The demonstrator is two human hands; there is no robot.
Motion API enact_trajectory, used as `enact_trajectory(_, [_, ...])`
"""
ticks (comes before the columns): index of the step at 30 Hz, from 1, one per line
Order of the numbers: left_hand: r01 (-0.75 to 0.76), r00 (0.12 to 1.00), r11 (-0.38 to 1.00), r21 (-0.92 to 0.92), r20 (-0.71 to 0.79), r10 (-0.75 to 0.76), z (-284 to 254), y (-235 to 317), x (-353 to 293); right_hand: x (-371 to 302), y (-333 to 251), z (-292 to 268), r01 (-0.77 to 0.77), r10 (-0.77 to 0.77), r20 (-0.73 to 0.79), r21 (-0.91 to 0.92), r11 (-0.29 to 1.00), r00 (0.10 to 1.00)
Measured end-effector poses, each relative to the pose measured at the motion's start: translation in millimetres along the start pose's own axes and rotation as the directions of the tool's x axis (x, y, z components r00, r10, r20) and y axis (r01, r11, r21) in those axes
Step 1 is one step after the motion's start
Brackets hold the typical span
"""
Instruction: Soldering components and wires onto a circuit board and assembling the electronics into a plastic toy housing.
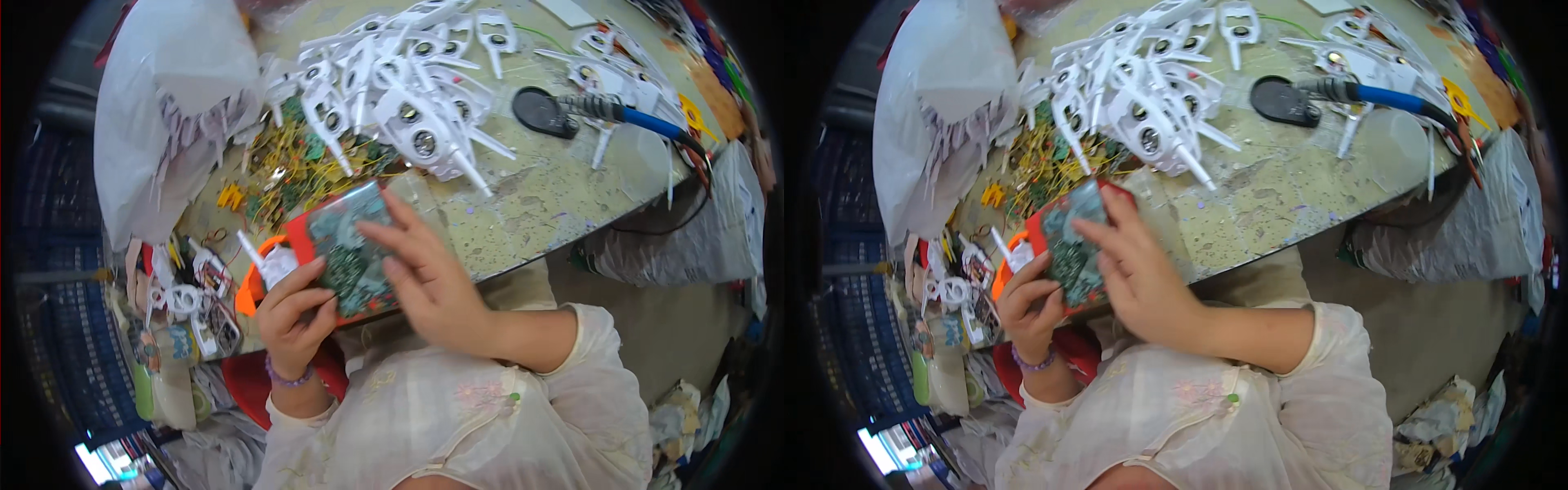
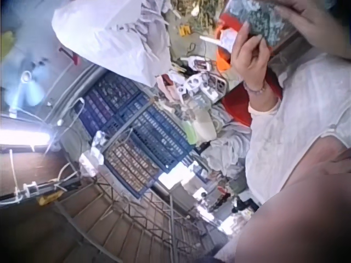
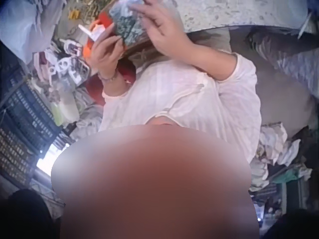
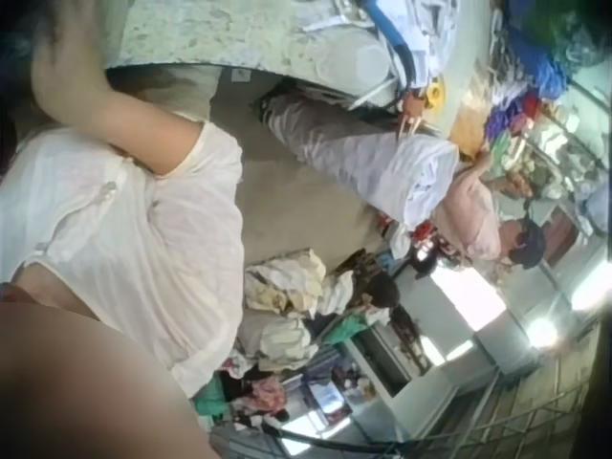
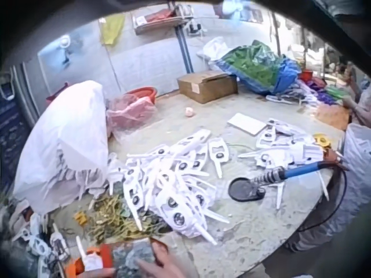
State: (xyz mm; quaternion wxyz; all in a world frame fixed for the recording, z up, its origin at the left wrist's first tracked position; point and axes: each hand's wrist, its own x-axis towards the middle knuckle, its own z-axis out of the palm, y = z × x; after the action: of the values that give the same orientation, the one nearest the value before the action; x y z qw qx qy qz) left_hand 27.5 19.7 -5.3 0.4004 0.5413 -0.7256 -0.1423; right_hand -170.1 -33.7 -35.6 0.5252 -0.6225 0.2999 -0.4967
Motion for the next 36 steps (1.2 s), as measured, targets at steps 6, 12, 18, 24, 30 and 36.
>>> enact_trajectory(6, [-0.013, 0.998, 0.999, -0.047, -0.069, 0.010, 30, 16, 19, 14, -6, -32, -0.035, 0.036, 0.025, -0.070, 0.997, 0.999])
enact_trajectory(12, [-0.031, 0.992, 0.997, -0.074, -0.121, 0.022, 29, 19, 19, 23, -12, -31, 0.069, -0.074, -0.011, -0.250, 0.966, 0.997])
enact_trajectory(18, [-0.009, 0.990, 0.993, 0.118, -0.139, 0.026, -3, 8, 8, 17, -24, -27, 0.317, -0.267, 0.173, -0.581, 0.749, 0.948])
enact_trajectory(24, [-0.025, 0.998, 0.991, 0.131, 0.054, 0.018, -50, -24, 12, 6, -31, -8, 0.634, -0.538, 0.352, -0.552, 0.541, 0.766])
enact_trajectory(30, [-0.093, 0.987, 0.996, -0.004, 0.133, 0.093, -54, -30, 21, -8, -32, 36, 0.799, -0.564, 0.576, -0.515, 0.311, 0.591])
enact_trajectory(36, [0.038, 0.999, 0.999, -0.020, -0.003, -0.038, -66, -37, 3, 4, -30, 44, 0.587, -0.216, 0.547, -0.725, 0.361, 0.809])
